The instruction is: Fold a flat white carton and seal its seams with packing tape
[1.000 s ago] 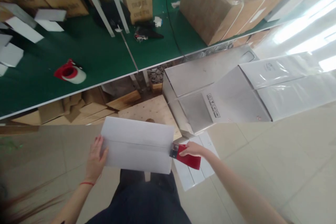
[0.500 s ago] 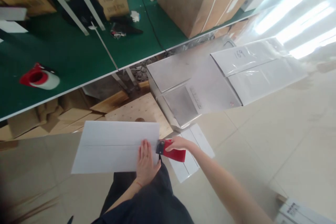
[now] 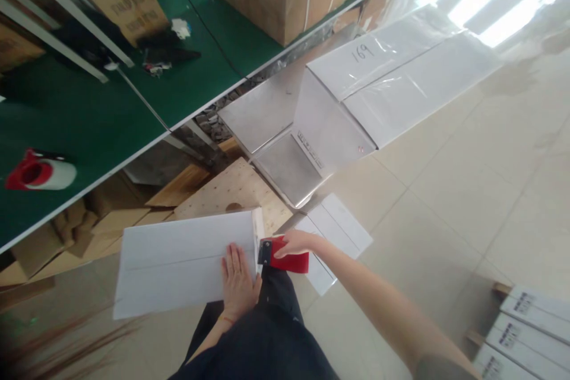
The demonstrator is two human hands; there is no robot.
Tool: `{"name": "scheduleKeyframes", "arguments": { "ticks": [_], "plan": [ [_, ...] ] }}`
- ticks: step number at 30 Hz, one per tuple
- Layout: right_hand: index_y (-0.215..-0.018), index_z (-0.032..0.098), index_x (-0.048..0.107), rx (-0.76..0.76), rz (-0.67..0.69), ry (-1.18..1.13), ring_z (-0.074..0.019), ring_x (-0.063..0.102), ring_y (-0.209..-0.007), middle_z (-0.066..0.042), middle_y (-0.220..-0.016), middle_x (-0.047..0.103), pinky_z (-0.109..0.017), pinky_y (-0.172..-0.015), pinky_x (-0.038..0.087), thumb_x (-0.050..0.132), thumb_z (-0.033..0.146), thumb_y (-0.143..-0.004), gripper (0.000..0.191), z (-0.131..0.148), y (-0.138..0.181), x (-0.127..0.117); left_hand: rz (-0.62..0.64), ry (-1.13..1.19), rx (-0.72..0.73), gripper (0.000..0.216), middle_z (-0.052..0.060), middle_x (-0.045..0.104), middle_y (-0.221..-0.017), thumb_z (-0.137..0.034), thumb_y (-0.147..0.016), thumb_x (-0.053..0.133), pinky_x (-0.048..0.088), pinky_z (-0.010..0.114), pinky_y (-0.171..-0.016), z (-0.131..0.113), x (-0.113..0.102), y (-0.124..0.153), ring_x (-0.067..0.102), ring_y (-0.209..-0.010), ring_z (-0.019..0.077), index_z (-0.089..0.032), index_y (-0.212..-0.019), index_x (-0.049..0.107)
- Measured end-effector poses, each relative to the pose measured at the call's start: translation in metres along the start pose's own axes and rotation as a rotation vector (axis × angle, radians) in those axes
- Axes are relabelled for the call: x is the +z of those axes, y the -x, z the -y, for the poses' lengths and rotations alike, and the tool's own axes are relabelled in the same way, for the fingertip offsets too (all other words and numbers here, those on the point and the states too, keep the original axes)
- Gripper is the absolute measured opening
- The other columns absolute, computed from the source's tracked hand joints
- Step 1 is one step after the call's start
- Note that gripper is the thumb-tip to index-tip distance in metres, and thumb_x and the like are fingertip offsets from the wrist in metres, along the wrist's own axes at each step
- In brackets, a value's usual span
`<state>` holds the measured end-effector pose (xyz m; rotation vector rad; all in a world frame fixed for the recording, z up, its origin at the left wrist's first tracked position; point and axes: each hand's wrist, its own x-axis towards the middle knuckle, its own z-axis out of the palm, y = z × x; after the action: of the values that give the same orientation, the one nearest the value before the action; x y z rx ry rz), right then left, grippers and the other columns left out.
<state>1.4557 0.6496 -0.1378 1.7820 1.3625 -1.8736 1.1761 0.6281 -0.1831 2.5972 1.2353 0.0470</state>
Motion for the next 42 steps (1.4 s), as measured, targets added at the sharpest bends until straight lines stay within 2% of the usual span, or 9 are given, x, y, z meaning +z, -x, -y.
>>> {"name": "scheduleKeyframes", "arguments": {
  "ticks": [5, 8, 14, 19, 24, 27, 34, 38, 42],
  "plan": [
    [-0.087, 0.016, 0.074, 0.144, -0.025, -0.008, -0.0272, 0.069, -0.082, -0.008, -0.089, 0.074, -0.032, -0.064, 0.045, 0.071, 0.05, -0.084, 0.034, -0.067, 0.013, 0.0, -0.003, -0.01, -0.002, 0.101, 0.032, 0.008, -0.167, -0.031, -0.087, 0.058, 0.021, 0.065, -0.124, 0.003, 0.0, 0.0, 0.009, -0.157, 0.0445, 0.001, -0.16, -0.005],
    [-0.09, 0.015, 0.075, 0.225, -0.067, 0.006, -0.0273, 0.07, -0.084, -0.01, -0.092, 0.074, -0.034, -0.069, 0.049, 0.071, 0.049, -0.086, 0.035, -0.087, 0.004, 0.01, 0.016, -0.031, 0.052, 0.094, 0.029, 0.017, -0.167, -0.024, -0.09, 0.053, 0.02, 0.061, -0.126, -0.002, 0.0, -0.004, 0.014, -0.157, 0.0386, -0.002, -0.161, -0.005],
    [-0.106, 0.015, 0.071, 0.293, -0.144, 0.004, -0.0248, 0.069, -0.095, -0.009, -0.104, 0.072, -0.04, -0.084, 0.056, 0.067, 0.053, -0.094, 0.04, -0.052, -0.042, 0.025, 0.218, -0.106, 0.373, 0.089, 0.021, 0.02, -0.168, -0.01, -0.084, 0.044, 0.029, 0.046, -0.127, -0.008, -0.011, -0.034, 0.011, -0.159, 0.0278, 0.0, -0.161, 0.002],
    [-0.112, 0.015, 0.07, 0.311, -0.158, 0.01, -0.0271, 0.068, -0.103, -0.011, -0.113, 0.071, -0.047, -0.09, 0.058, 0.068, 0.048, -0.097, 0.036, -0.012, -0.066, 0.022, 0.352, -0.116, 0.528, 0.074, 0.033, 0.038, -0.155, -0.015, -0.079, 0.048, 0.025, 0.047, -0.129, -0.002, 0.0, -0.054, 0.018, -0.157, 0.0323, 0.016, -0.146, 0.039],
    [-0.115, 0.015, 0.07, 0.298, -0.251, 0.068, -0.0307, 0.061, -0.121, -0.011, -0.122, 0.069, -0.056, -0.108, 0.046, 0.069, 0.037, -0.098, 0.027, 0.017, -0.078, 0.034, 0.473, -0.237, 0.564, 0.059, 0.027, 0.062, -0.138, -0.021, -0.077, 0.055, 0.016, 0.051, -0.131, 0.0, 0.03, -0.059, 0.039, -0.148, 0.0384, 0.006, -0.13, 0.065],
    [-0.114, 0.014, 0.071, 0.348, -0.292, 0.064, -0.0318, 0.059, -0.124, -0.012, -0.122, 0.07, -0.059, -0.113, 0.038, 0.07, 0.032, -0.098, 0.024, 0.014, -0.08, 0.047, 0.531, -0.342, 0.545, 0.053, 0.025, 0.066, -0.133, -0.026, -0.077, 0.058, 0.015, 0.06, -0.129, -0.006, 0.047, -0.06, 0.046, -0.142, 0.0439, 0.0, -0.122, 0.072],
    [-0.106, 0.014, 0.074, 0.471, -0.343, -0.139, -0.0309, 0.07, -0.107, -0.018, -0.111, 0.073, -0.044, -0.091, 0.055, 0.056, 0.038, -0.101, 0.031, -0.025, -0.047, 0.091, 0.712, -0.379, 0.384, 0.028, 0.019, 0.076, -0.114, -0.029, -0.074, 0.072, 0.029, 0.073, -0.116, -0.032, 0.088, -0.084, 0.057, -0.13, 0.0473, -0.016, -0.097, 0.081],
    [-0.106, 0.015, 0.071, 0.521, -0.36, -0.251, -0.0251, 0.071, -0.099, -0.013, -0.109, 0.074, -0.038, -0.086, 0.057, 0.057, 0.045, -0.101, 0.034, -0.043, -0.019, 0.115, 0.771, -0.187, 0.312, 0.022, 0.021, 0.077, -0.1, -0.027, -0.085, 0.066, 0.044, 0.068, -0.104, -0.044, 0.068, -0.096, 0.07, -0.11, 0.0392, -0.01, -0.095, 0.077],
    [-0.107, 0.014, 0.069, 0.542, -0.422, -0.275, -0.0261, 0.071, -0.101, -0.014, -0.109, 0.074, -0.039, -0.089, 0.056, 0.055, 0.051, -0.103, 0.039, -0.042, -0.005, 0.112, 0.784, 0.147, 0.309, 0.028, 0.02, 0.076, -0.102, -0.023, -0.092, 0.051, 0.057, 0.043, -0.085, -0.051, 0.006, -0.077, 0.073, -0.098, 0.032, -0.011, -0.102, 0.074]
  ]
}}
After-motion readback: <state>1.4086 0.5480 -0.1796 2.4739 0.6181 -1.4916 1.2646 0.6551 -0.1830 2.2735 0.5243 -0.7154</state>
